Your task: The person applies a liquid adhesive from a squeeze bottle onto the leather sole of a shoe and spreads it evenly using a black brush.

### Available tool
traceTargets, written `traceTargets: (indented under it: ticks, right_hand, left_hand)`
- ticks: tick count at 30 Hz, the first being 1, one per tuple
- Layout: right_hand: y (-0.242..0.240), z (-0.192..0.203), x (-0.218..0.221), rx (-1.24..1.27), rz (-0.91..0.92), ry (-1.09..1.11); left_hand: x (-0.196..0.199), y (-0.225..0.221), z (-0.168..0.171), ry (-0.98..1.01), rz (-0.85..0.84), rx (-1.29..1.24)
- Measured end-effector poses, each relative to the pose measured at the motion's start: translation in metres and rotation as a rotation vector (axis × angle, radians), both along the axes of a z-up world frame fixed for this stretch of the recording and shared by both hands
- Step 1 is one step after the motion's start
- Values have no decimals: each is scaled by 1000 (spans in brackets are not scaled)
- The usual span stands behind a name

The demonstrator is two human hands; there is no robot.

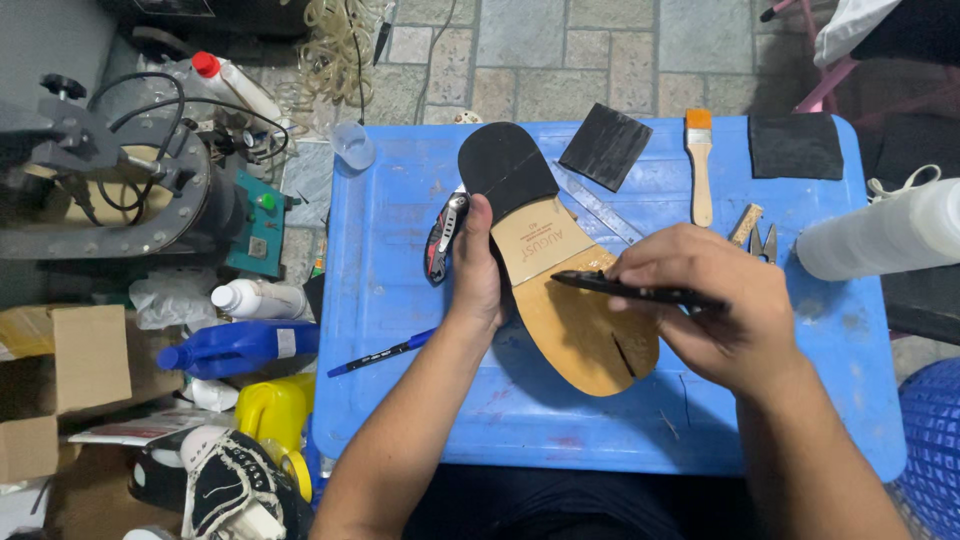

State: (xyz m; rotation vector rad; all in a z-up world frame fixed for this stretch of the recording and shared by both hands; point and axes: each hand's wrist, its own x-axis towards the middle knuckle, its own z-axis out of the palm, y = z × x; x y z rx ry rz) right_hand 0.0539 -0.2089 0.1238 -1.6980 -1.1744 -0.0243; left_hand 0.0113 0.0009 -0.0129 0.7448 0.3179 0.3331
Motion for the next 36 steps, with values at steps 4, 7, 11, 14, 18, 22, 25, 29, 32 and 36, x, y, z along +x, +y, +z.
traceTargets:
  ticks: [4, 7, 11, 14, 18, 22, 25, 29, 32, 36]
  right_hand:
    - [-8, 4, -6, -70, 105, -244]
    - [-23, 9, -13, -105, 170, -135]
    - [-36, 4, -14, -125, 156, 74]
    - [-30, -6, -12, -124, -12, -12]
    - [-23, -9, -15, -28, -202, -84]
    - [-12, -8, -29, -109, -261, -312]
    - [-7, -14, -45, -87, -226, -298]
    - [-3, -24, -50, 64, -306, -31]
    - [2, -31, -40, 139, -278, 83]
    - [2, -33, -22, 94, -425, 235]
  left_hand:
    - [1, 5, 5, -74, -7, -52]
    - [-1, 6, 12, -84, 9, -43]
    - [-2, 6, 17, -110, 17, -34]
    - [-2, 6, 17, -120, 13, -27]
    - [0, 2, 12, -86, 70, 34]
    - [0, 2, 6, -78, 134, 44]
    - [1, 2, 2, -89, 193, 63]
    - [1, -1, -1, -86, 238, 99]
    - [1, -1, -1, -89, 229, 94]
    - [0, -1, 0, -93, 223, 113]
